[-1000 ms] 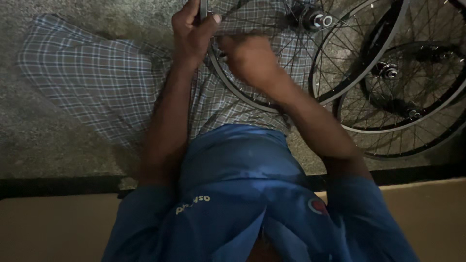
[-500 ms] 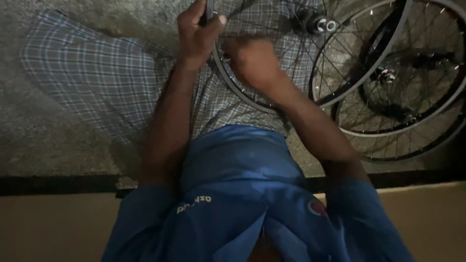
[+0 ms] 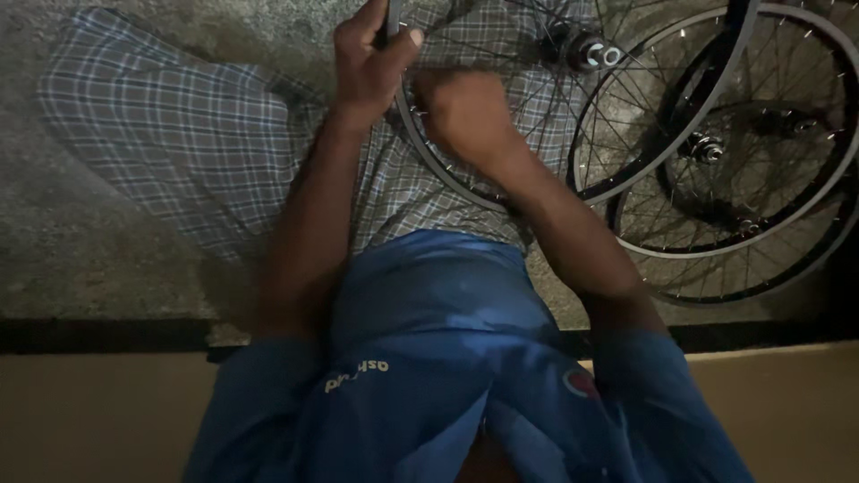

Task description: The person sits on the floor and uses a small metal tool to adjust the spokes of a bicycle wheel. They systematically move around the rim, tightening or loosening individual spokes to true the wheel. A second bicycle wheel is visible nearby.

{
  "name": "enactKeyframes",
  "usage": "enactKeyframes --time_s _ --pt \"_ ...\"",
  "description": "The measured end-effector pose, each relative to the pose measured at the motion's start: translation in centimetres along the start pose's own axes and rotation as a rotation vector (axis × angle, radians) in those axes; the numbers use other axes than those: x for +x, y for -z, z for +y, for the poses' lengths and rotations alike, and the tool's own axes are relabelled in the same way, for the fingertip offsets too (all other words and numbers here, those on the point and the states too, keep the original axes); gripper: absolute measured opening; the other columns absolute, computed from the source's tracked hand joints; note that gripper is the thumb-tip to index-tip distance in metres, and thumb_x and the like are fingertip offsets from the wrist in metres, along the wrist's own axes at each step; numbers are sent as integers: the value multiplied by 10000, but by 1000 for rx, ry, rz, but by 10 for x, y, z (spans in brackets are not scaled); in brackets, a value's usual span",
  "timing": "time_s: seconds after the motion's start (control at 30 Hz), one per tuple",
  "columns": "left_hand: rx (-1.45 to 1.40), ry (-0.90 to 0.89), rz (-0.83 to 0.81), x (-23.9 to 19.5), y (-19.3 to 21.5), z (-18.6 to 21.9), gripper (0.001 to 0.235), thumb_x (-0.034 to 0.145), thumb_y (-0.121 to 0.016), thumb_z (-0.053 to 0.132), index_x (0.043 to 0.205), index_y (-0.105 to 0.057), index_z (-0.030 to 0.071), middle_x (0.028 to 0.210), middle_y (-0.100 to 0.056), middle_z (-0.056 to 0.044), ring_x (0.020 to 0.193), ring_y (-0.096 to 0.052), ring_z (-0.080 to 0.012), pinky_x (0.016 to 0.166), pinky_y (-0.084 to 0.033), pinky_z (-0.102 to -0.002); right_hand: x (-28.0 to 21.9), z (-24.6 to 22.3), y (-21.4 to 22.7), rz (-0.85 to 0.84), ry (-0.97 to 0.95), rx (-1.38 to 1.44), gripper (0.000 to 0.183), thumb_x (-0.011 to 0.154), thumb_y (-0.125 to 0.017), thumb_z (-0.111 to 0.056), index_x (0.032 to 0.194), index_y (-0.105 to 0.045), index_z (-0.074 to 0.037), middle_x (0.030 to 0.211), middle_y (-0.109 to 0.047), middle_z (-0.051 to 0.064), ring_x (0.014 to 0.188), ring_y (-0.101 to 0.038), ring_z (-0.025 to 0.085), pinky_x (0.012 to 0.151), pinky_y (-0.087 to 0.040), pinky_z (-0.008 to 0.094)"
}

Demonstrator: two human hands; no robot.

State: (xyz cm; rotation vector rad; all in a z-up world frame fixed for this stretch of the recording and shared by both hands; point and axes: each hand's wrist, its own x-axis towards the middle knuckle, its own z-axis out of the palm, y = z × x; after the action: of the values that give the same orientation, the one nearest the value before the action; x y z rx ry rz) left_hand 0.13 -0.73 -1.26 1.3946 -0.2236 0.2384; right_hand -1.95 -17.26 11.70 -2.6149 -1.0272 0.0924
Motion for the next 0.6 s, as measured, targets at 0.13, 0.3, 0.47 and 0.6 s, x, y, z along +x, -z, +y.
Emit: enactKeyframes --time_s 0.13,0.3,0.47,0.6 --pt "50 -10 36 3 3 3 374 986 -732 106 1334 -643 -1 785 -538 33 713 -474 -73 636 -411 -312 3 18 15 -93 97 204 339 789 -690 -134 1109 -664 -27 832 -692 179 716 -677 364 627 -528 483" --pt "1 21 6 5 -2 10 175 991 -736 108 1098 -654 -2 801 -549 16 720 -493 -86 651 -408 -310 -7 27 17 -117 77 294 243 975 -650 -115 1193 -658 -6 925 -696 174 737 -669 348 640 -516 474" --pt "13 -16 -12 5 -1 20 187 999 -723 123 1123 -652 2 799 -530 15 740 -469 -93 668 -394 -322 -4 22 8 -99 81 184 159 991 -661 -141 1102 -669 -29 861 -679 156 711 -667 331 642 -514 478" --pt "-20 45 -13 4 -2 16 146 1012 -733 122 1062 -644 17 782 -523 15 721 -475 -95 630 -390 -313 -5 26 9 -60 128 213 160 984 -658 -142 1097 -655 -27 846 -665 155 724 -663 344 652 -512 480"
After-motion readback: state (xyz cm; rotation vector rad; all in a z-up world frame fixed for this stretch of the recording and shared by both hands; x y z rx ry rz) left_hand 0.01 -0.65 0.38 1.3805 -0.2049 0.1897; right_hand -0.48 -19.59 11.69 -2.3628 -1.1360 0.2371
